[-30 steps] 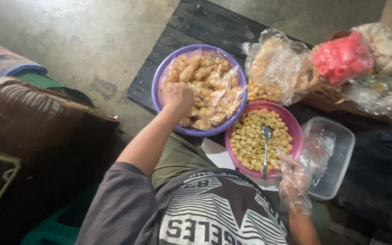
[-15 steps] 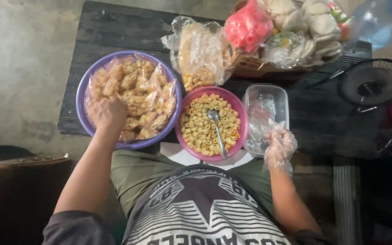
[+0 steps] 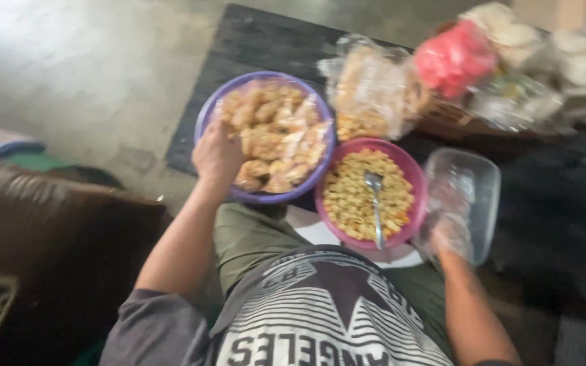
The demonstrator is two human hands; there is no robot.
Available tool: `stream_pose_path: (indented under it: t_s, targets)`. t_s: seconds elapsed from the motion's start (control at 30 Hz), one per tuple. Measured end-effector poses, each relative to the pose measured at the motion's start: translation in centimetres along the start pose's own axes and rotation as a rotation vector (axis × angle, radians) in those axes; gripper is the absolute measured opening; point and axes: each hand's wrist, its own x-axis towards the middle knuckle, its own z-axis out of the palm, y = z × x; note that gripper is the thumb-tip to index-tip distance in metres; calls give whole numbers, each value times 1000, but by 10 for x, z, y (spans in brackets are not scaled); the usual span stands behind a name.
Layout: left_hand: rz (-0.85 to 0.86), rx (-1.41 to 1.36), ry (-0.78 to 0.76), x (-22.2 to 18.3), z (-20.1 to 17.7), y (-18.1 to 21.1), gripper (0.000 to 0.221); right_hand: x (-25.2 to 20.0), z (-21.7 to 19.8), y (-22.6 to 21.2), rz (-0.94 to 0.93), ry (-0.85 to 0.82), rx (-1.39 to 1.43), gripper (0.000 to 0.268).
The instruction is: Scooping small snacks from a bowl into a gloved hand using a metal spoon.
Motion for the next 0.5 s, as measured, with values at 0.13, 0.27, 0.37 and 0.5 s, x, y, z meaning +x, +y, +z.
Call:
stream_pose_path:
  t_s: [0.13, 0.27, 0.37, 0.5]
  targets:
    - [68, -244, 242, -25, -7, -7, 28, -18, 21, 35, -24, 100, -103, 26]
    - [287, -464, 394, -60, -1, 23, 31, -28, 32, 71, 94, 254, -311, 21]
    - [337, -553, 257, -95, 17, 56, 29, -36, -3, 58, 114, 346, -574, 27]
    - [283, -693, -186, -139, 58, 92, 24, -33, -5, 51, 727, 405, 390, 14]
